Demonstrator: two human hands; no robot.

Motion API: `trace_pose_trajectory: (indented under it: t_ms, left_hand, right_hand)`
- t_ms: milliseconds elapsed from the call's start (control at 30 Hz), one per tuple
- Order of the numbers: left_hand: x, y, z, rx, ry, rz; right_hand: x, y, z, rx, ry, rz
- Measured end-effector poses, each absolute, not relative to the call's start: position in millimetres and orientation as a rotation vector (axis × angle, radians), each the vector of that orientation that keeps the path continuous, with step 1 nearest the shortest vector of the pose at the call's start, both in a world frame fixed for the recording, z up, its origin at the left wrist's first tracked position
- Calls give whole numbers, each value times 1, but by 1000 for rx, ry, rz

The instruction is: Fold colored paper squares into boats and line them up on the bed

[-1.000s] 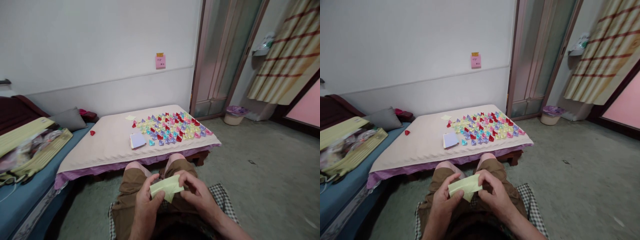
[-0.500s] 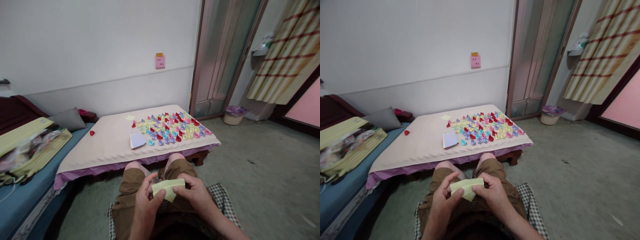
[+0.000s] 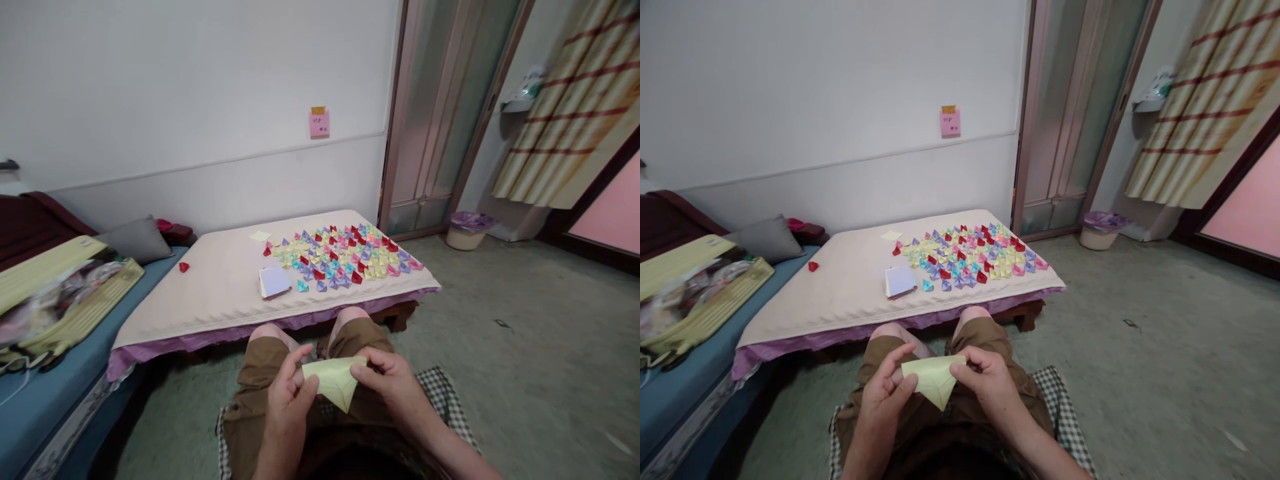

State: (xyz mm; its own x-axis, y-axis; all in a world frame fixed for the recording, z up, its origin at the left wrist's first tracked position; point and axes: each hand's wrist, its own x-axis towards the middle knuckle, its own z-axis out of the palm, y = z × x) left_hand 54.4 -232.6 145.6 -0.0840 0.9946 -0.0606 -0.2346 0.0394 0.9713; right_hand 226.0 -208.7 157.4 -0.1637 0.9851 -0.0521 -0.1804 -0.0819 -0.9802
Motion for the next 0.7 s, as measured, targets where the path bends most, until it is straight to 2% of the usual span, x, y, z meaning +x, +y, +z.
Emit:
trace_pose_trajectory:
  t_ms: [167,500,700]
  left_hand:
    - [56,-231,154,906,1144,1395]
    - [43,-234,151,1251,1386,1321]
    - [41,-228,149,1359,1367,1295]
  right_hand:
    - [222,-209,159,-969,-1064,1412]
    - [225,-212,159,-1007,-1388,1145]
    - [223,-211,150,-957,-1261,1213]
